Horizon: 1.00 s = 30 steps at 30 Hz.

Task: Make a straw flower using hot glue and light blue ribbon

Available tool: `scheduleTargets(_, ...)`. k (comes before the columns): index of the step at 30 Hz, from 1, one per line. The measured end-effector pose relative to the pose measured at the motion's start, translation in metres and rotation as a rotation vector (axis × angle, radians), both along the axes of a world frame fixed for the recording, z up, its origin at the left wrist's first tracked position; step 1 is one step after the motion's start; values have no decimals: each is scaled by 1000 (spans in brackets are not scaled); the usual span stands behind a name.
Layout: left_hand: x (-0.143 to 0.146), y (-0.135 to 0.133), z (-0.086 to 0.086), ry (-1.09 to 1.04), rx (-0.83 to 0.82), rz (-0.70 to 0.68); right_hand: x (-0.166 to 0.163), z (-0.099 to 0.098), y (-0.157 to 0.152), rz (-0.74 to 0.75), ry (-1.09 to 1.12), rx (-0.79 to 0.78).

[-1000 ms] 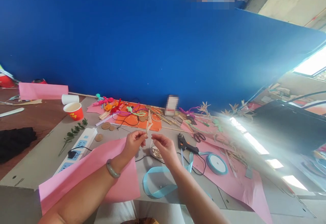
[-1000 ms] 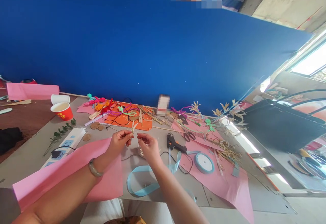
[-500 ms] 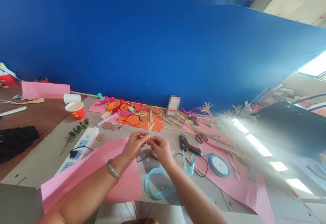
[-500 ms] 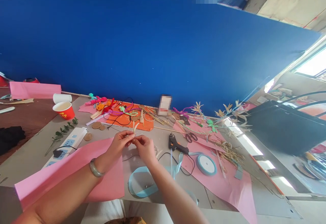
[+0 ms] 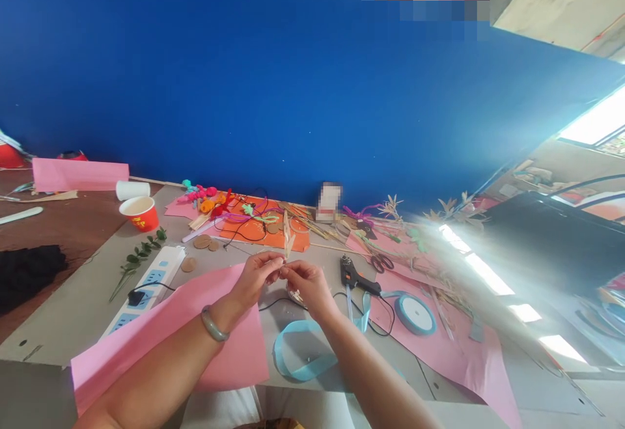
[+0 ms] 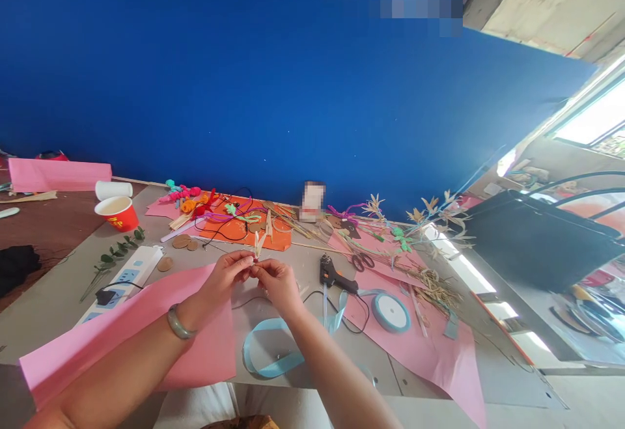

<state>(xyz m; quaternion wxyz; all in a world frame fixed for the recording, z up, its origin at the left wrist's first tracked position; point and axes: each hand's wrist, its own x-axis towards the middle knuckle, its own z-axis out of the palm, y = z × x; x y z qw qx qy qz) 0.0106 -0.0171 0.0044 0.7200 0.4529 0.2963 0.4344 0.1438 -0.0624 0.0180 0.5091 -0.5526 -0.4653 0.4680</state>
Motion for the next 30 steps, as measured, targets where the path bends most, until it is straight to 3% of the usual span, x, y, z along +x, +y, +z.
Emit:
scheduleTargets(10,-5,6,0,-10,52,-157,5,6,-3,158,19,-37)
scheduleTargets(24,-5,4,3,-25,88,-110,21,17,-7,234,-136,-75)
scheduleTargets(30,-5,3,8,-45,30,-60,63,29,-9,66,-451,-16)
